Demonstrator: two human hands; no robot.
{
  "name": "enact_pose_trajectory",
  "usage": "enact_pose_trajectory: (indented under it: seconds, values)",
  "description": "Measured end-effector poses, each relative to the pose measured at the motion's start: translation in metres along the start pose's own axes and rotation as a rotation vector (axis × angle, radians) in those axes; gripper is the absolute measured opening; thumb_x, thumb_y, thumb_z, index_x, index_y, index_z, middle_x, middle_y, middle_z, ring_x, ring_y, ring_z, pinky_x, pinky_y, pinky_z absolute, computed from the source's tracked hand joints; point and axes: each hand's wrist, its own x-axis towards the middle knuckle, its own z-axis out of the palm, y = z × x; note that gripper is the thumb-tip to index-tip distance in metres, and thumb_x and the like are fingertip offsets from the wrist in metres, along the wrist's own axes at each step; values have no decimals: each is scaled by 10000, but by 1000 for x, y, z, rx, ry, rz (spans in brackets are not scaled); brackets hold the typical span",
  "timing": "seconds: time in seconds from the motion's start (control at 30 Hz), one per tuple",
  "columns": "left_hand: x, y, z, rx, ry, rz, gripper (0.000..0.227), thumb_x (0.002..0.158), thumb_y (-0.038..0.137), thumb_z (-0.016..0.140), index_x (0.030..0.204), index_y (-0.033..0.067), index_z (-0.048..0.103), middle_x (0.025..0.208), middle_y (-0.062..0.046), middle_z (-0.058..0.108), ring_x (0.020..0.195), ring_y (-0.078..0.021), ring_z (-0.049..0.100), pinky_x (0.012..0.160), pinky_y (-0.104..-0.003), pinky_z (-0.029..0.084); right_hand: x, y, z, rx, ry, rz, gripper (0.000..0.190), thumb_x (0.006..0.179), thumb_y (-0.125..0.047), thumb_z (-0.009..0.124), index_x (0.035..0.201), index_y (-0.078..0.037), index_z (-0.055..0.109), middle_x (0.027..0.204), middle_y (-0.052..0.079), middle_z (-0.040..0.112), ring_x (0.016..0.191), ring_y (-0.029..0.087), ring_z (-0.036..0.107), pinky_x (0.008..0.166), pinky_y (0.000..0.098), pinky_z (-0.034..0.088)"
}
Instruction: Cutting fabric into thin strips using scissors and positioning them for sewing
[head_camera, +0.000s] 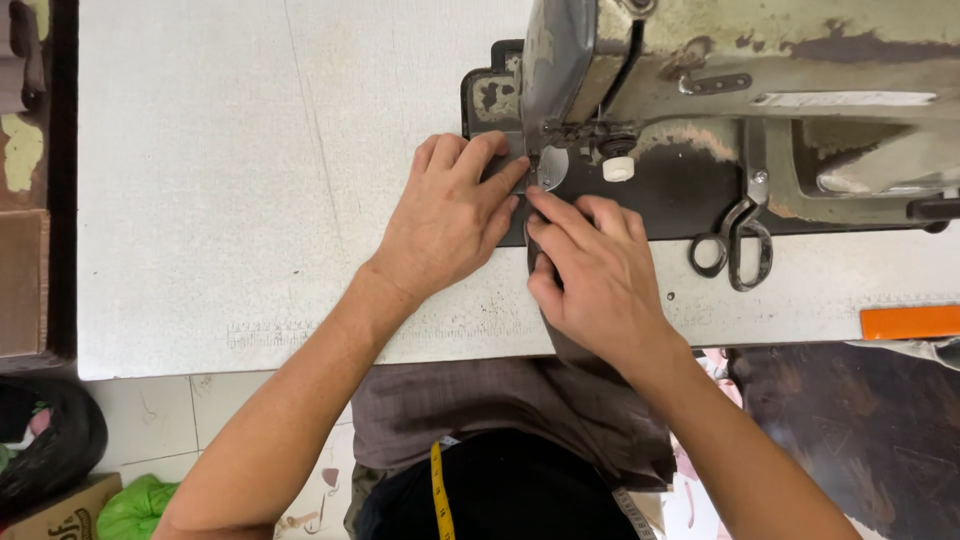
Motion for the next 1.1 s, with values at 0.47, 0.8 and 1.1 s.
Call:
enact_pose_trajectory:
  seconds: [0.47, 0.8, 1.1]
  values:
    - [-41, 80, -46, -1066, 0, -878, 302, 993, 161, 585, 1209, -7, 712, 898, -162, 766, 742, -229, 775, 709, -327, 651, -16, -37, -14, 420, 87, 588, 321, 927, -115, 727, 1218, -29, 621, 802, 152, 732, 658, 314, 728, 576, 408, 573]
    - [-49, 95, -51, -1007, -76, -920, 273, 976, 156, 595, 1139, -16, 731, 685, -146, 721, 519, -170, 695, 495, -283, 589, -35, -43, -17, 460, 32, 713, 228, 853, -220, 854, 865, -105, 658, 867, 34, 742, 753, 231, 753, 602, 334, 600]
    - [-38, 107, -63, -1121, -224, -980, 402, 909, 203, 673, 1157, -114, 676, 842, -241, 743, 567, -212, 710, 502, -306, 637, -71, -80, -39, 1227, -116, 960, 454, 824, -20, 802, 1218, 14, 579, 849, 158, 767, 503, 130, 612, 407, 233, 510]
